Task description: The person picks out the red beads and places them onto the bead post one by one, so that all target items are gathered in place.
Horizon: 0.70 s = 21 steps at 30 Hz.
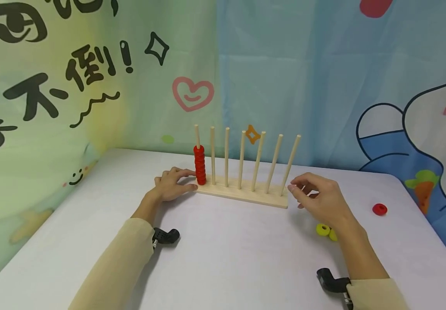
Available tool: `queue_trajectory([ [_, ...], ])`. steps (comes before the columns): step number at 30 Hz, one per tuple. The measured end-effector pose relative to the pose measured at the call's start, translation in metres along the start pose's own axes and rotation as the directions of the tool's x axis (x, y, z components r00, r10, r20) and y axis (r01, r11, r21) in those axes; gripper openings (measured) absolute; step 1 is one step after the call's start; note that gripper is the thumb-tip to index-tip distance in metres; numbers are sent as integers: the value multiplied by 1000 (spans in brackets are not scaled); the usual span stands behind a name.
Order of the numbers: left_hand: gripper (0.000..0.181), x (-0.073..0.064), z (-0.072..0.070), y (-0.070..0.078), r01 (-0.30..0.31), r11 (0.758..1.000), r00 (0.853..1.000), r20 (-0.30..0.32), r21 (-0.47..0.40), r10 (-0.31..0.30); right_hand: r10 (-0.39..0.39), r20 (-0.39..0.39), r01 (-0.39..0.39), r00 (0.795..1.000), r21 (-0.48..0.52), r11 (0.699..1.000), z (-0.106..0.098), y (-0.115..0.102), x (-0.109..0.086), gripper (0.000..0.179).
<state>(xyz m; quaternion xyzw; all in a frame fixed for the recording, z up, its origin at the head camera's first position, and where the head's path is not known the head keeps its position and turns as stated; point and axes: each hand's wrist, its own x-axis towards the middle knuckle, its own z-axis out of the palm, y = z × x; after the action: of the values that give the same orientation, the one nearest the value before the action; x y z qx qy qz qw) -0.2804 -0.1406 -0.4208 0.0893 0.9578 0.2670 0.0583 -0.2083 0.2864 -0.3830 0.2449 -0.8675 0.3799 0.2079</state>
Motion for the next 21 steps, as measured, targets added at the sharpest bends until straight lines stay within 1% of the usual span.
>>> queue_trajectory([
  [2, 51, 0, 1, 0, 4, 1000, 1000, 3, 2, -4, 40, -1, -40, 999, -21, 999, -6, 2, -3, 16],
  [4, 51, 0, 2, 1, 7, 1000, 1000, 4, 3, -7, 60, -4, -60, 998, -36, 998, -11, 6, -6, 14],
  [8, 51, 0, 3, 3, -1, 1000, 1000, 4, -4, 1, 50, -31, -51, 998, -63, 997, -21, 15, -10, 18],
  [11, 51, 0, 3, 3, 0, 1000, 1000, 3, -1, 0, 63, -32, -66, 998, -92, 994, -27, 21, -12, 22],
  [16, 51, 0, 3, 2, 1, 1000, 1000, 8, 5, -1, 134, -5, -133, 991, -167, 977, -42, 28, -15, 24],
  [21, 51, 0, 1, 3, 6, 1000, 1000, 6, -6, -6, 233, 36, -219, 972, -229, 949, -58, 39, -14, 30],
])
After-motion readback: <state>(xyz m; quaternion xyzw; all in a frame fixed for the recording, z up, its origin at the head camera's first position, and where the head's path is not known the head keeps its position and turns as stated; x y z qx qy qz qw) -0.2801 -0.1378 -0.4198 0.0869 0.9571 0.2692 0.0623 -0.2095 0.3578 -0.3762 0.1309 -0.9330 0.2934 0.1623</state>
